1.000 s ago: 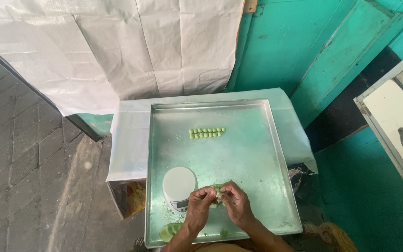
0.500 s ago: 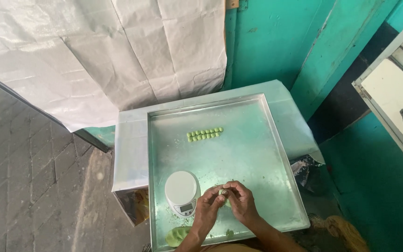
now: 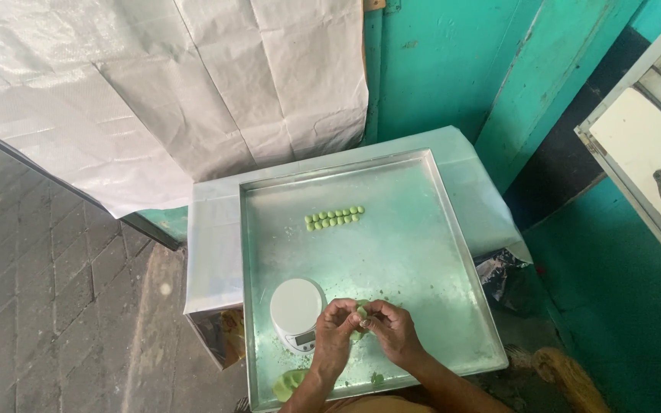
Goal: Weighing small portions of green dough on a digital scale and rolling them into uniform balls by hand.
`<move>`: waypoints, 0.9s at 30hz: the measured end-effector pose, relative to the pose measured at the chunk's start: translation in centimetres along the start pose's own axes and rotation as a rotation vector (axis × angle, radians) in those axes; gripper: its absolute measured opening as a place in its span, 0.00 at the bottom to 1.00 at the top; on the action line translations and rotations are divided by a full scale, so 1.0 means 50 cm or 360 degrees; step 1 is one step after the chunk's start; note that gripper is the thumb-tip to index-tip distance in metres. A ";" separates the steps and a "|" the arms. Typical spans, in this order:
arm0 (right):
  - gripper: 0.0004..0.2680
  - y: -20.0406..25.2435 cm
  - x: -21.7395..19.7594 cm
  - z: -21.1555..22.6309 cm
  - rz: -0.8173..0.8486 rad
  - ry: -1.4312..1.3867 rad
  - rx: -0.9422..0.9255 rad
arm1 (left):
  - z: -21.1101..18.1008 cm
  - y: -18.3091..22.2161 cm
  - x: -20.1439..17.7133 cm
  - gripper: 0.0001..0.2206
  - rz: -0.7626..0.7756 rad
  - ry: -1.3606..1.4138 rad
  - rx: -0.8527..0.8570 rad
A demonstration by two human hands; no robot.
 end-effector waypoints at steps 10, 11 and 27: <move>0.11 0.001 0.019 0.065 0.0200 0.0492 -0.0644 | -0.029 0.029 0.020 0.17 0.0296 0.0098 0.0327; 0.10 0.006 0.034 0.089 0.0251 0.0578 -0.0782 | -0.041 0.036 0.027 0.18 0.0315 0.0040 0.0358; 0.07 0.007 0.028 0.070 0.0119 0.0499 -0.0669 | -0.042 0.030 -0.027 0.16 0.0175 -0.0010 0.0165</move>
Point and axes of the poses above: each hand's wrist, its own y-axis away from the middle knuckle, its own x-axis out of the palm, z = x × y, the point moved 10 cm from there along -y, towards the middle knuckle, and after that the axes turned 3 degrees about -x, right-handed, at the moved point
